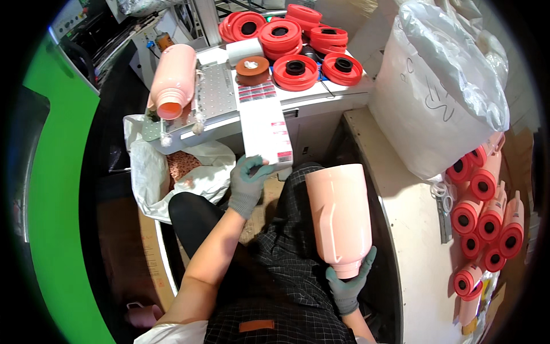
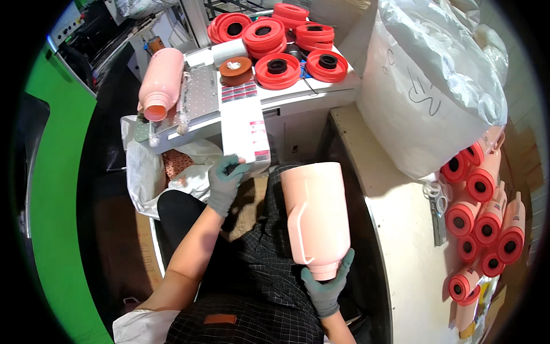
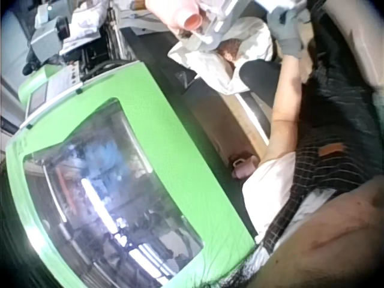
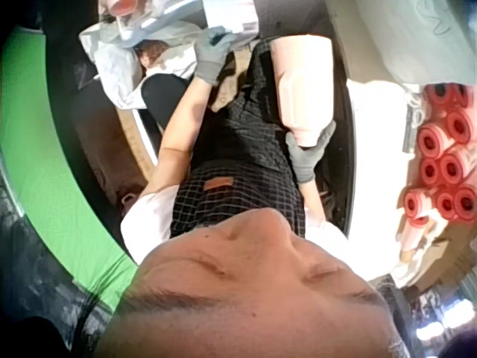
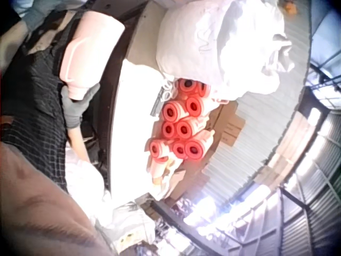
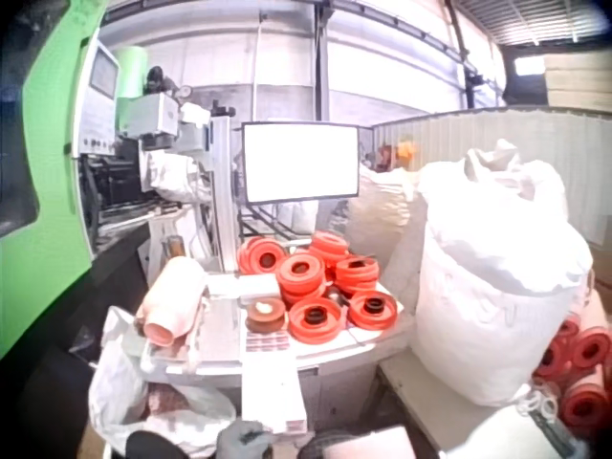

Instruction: The person assembles pink plastic containers by placing red lids on them and applying labels. They pick up a container, secure the lid, apply a label from a dispenser, and place the finished unit on a table.

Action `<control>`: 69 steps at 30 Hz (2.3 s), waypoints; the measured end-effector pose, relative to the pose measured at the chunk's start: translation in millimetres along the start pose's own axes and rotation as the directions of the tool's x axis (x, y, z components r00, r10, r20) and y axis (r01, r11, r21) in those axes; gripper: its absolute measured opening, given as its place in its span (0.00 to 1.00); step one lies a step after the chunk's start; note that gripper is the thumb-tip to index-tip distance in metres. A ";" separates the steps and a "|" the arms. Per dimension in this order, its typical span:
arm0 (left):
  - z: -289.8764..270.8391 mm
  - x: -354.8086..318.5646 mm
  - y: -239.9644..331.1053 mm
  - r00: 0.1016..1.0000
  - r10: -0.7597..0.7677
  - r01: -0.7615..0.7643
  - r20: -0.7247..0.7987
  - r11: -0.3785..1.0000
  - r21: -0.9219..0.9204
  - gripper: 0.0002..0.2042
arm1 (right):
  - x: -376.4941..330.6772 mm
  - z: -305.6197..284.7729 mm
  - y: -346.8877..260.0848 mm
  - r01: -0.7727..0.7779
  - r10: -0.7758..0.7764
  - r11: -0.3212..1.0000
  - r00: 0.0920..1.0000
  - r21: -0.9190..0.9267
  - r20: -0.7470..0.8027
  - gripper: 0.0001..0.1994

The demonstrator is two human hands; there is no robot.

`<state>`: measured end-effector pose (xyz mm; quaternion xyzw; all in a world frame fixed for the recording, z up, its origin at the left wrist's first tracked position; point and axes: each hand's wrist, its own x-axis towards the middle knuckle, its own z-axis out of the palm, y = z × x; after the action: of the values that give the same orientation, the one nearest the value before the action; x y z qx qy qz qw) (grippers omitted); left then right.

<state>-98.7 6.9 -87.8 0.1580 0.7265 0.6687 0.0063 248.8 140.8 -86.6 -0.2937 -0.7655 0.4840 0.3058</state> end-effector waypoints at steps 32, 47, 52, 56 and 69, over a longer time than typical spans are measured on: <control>-27.9 -31.5 16.6 0.972 -0.140 0.005 0.187 0.812 0.584 0.24 | 6.0 5.4 -11.6 0.025 -0.025 0.999 1.000 -0.042 0.012 0.56; -197.6 114.7 132.1 0.537 0.729 -0.546 0.425 -0.085 0.834 0.18 | 184.9 87.2 -99.1 0.430 -0.435 0.866 0.900 0.255 -0.039 0.54; -197.0 -44.0 141.1 0.252 0.955 -0.628 0.157 0.038 0.777 0.20 | 222.9 160.5 -155.0 0.666 -0.665 0.744 0.732 0.050 0.150 0.53; -197.2 -99.8 150.8 0.431 0.899 -0.794 0.078 0.336 0.507 0.20 | 219.1 263.2 -228.5 0.822 -0.737 0.551 0.561 -0.144 0.378 0.49; -190.2 -134.3 137.1 0.797 0.576 -0.598 0.180 0.717 0.358 0.21 | 228.2 436.4 -277.8 0.863 -0.632 0.323 0.503 -0.389 0.589 0.47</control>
<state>17.3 -201.9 38.7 0.3965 0.7582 0.4694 -0.2182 -268.4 -33.8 60.9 0.1018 -0.9646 0.0280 0.2417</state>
